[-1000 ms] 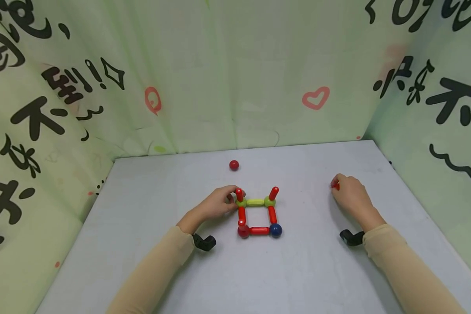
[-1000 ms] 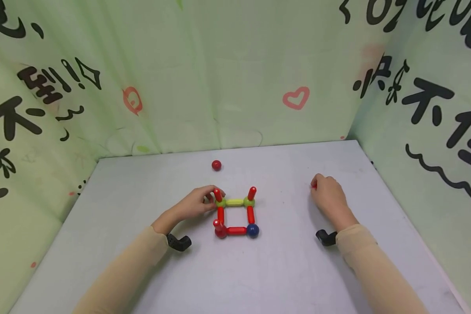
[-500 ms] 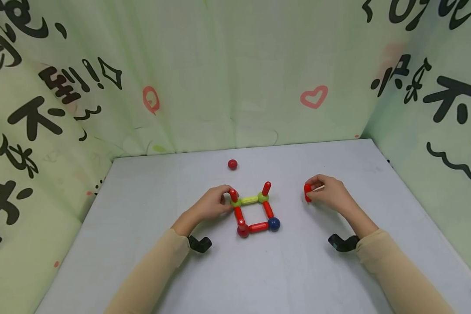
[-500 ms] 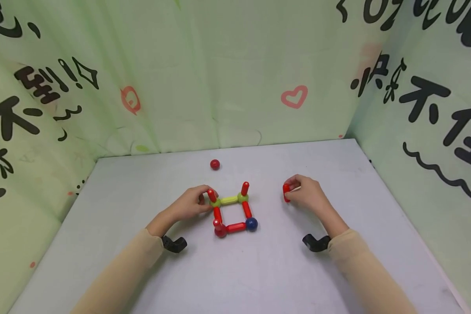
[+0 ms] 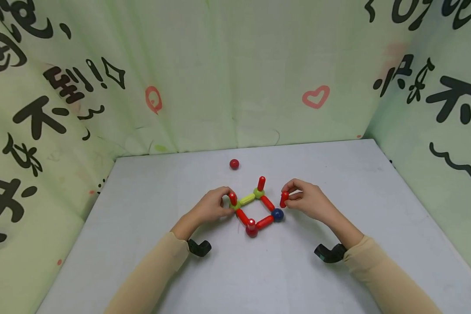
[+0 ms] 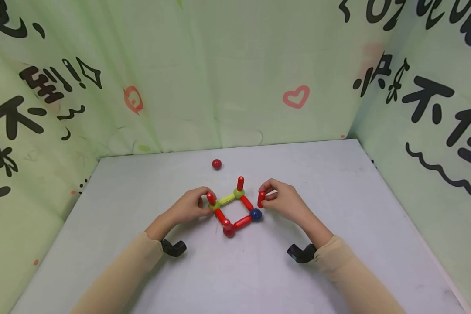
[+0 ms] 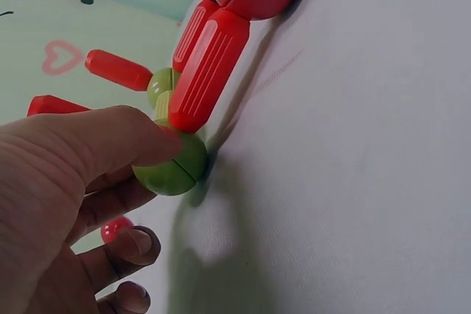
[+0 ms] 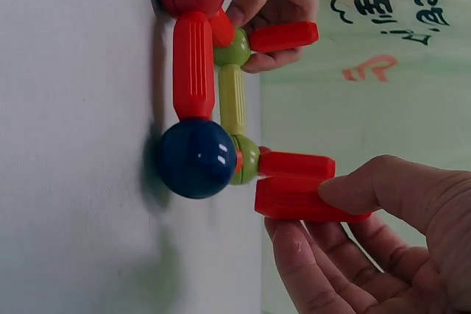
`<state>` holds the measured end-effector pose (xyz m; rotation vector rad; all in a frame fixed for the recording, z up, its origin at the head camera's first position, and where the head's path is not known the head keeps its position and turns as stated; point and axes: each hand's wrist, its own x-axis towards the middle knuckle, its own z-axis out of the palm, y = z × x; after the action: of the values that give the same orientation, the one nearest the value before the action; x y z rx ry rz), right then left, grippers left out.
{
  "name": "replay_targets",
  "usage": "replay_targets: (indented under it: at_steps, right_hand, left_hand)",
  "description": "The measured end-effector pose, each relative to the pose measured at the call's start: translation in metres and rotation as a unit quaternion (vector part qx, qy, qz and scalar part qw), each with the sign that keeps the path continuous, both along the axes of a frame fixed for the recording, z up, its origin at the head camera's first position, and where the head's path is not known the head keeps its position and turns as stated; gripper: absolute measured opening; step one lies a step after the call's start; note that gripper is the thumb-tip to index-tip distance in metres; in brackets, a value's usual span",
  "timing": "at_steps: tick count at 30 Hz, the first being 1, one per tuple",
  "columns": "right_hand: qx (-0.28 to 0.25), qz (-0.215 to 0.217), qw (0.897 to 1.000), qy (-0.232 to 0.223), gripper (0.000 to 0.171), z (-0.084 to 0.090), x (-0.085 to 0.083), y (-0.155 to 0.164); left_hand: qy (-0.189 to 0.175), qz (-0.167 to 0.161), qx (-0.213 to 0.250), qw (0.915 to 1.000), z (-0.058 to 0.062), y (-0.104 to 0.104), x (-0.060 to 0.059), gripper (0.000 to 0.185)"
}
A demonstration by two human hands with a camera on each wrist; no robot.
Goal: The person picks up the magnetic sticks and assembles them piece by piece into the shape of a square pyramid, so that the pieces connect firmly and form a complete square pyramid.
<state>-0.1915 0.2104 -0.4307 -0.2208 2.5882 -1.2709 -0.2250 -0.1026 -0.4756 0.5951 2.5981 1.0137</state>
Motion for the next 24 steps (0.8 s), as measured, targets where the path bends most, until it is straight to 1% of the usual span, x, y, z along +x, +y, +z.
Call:
replay_targets:
  at_steps: [7,12,15,17,20,22,24]
  right_hand:
    - [-0.013,0.017,1.000,-0.001,0.025,-0.002,0.003,-0.009]
    - [-0.010,0.017,1.000,0.009,0.027,-0.004,0.003,-0.008]
    - [-0.006,0.018,0.999,0.030,0.033,-0.005,0.005,-0.007]
    - [0.005,0.012,0.998,0.055,0.034,-0.006,0.007,-0.005]
    - [0.028,0.012,0.995,0.094,0.026,-0.008,0.013,0.000]
    - [0.035,0.040,0.993,0.105,0.018,-0.010,0.017,0.005]
    - [0.027,0.096,0.991,0.095,0.014,-0.013,0.021,0.010]
  left_hand:
    - [-0.002,0.009,0.000,1.0000,-0.002,0.001,0.002,0.026]
    - [-0.009,0.014,0.001,0.9999,-0.002,0.001,0.007,0.027]
    - [-0.004,0.004,-0.006,1.0000,-0.001,0.002,0.014,0.027]
    - [-0.002,-0.004,-0.014,0.9999,0.001,0.003,0.020,0.027]
    - [-0.005,-0.014,-0.027,0.9995,0.004,0.007,0.031,0.030]
    - [-0.010,-0.020,-0.034,0.9992,0.007,0.010,0.039,0.032]
    - [-0.015,-0.034,-0.041,0.9985,0.010,0.011,0.045,0.033]
